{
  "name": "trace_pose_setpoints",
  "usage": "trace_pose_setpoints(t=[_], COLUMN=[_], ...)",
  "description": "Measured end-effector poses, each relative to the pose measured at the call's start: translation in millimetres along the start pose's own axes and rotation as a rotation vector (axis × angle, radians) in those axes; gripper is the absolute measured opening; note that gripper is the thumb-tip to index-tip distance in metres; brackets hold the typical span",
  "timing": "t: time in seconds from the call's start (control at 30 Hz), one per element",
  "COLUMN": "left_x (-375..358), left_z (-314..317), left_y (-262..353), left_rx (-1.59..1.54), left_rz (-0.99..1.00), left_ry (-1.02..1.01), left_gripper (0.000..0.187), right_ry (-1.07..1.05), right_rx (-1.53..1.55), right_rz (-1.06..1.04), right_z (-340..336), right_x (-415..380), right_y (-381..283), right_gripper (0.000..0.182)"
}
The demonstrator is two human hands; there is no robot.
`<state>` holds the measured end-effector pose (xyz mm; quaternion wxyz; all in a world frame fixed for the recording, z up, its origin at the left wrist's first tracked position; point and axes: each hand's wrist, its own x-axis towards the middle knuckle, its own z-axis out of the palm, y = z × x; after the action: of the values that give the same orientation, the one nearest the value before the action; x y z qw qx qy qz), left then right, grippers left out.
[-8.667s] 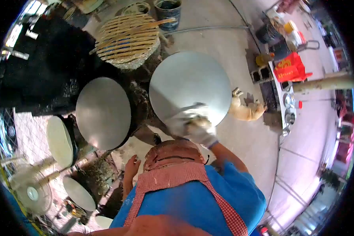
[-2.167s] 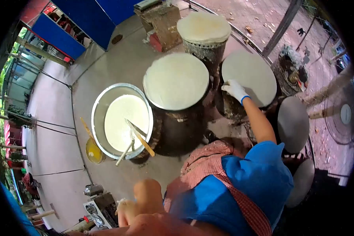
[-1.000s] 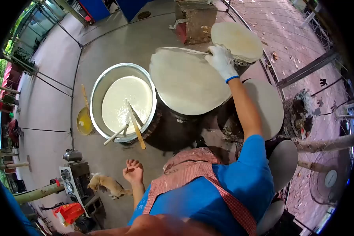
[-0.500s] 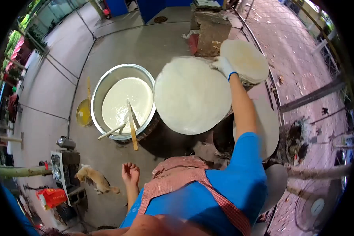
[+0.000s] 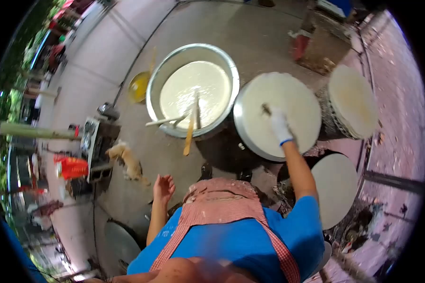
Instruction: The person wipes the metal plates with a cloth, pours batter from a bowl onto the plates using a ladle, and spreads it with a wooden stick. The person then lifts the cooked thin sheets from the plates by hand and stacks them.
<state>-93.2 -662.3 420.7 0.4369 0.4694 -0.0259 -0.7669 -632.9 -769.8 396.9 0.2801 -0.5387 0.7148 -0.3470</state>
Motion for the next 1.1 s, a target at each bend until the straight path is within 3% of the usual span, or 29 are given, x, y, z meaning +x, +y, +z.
trace_pose_setpoints(t=[0.03,0.07,0.1,0.17,0.33,0.4,0.5,0.53,0.57,0.63,0.7,0.73,0.77,0.8,0.83,0.87,0.9,0.97,1.03,1.07,1.1], left_x=[8,14,20,33,80,113,146,159,169,199,238,250,261,268,272,275,279,297,289,296,302], left_z=[3,9,17,17,-9,-39,-51,-49,-45,-31,-21,-12,-1,8,15,23,31,27,31,27,26], left_y=[10,20,30,49,121,141,185,200,212,232,242,243,243,242,241,239,238,226,221,215,209], left_rx=[0.019,0.091,0.166,0.305,0.708,0.863,1.508,1.615,1.718,1.815,1.859,1.900,1.937,1.974,2.019,2.064,2.109,2.216,2.250,2.208,2.167], left_rz=[-0.004,0.028,0.053,0.082,0.059,0.015,0.541,0.609,0.674,0.843,0.950,0.871,0.797,0.726,0.580,0.435,0.291,0.229,0.239,0.152,0.069], left_ry=[-0.062,0.021,0.098,0.149,0.091,0.120,0.003,0.057,0.115,0.103,0.090,0.095,0.101,0.107,0.089,0.069,0.049,-0.028,-0.187,-0.212,-0.230], left_gripper=[0.039,0.037,0.035,0.032,0.020,0.022,0.036,0.040,0.044,0.047,0.051,0.051,0.051,0.051,0.051,0.051,0.051,0.048,0.041,0.037,0.033], right_ry=[-0.056,-0.288,-0.328,-0.528,-0.487,-0.475,-0.391,-0.321,-0.218,-0.203,-0.375,-0.271,-0.348,-0.288,-0.226,-0.219,-0.078,0.075,0.294,0.365,0.373], right_rx=[0.110,0.092,0.097,-0.093,-0.396,-0.518,-0.610,-0.583,-0.494,-0.384,0.579,0.714,0.481,0.044,-0.169,-0.187,-0.237,-0.300,-0.272,-0.221,-0.178], right_rz=[-0.024,0.114,-0.124,0.044,0.101,0.153,0.266,0.320,0.397,0.435,0.853,0.759,0.772,0.479,0.336,0.402,0.198,0.119,0.028,0.003,0.092], right_z=[29,34,96,139,288,311,338,341,331,308,244,234,195,182,164,144,138,126,134,138,139], right_x=[-29,-49,-48,-63,-68,-56,-43,-37,-32,-24,-25,-40,-52,-72,-97,-116,-140,-172,-197,-203,-208], right_y=[-57,-140,-113,-181,-215,-222,-197,-186,-186,-166,-203,-191,-238,-240,-256,-292,-292,-309,-291,-281,-279], right_gripper=[0.035,0.036,0.038,0.049,0.082,0.075,0.065,0.057,0.044,0.025,0.018,0.022,0.025,0.035,0.045,0.051,0.055,0.055,0.053,0.050,0.050])
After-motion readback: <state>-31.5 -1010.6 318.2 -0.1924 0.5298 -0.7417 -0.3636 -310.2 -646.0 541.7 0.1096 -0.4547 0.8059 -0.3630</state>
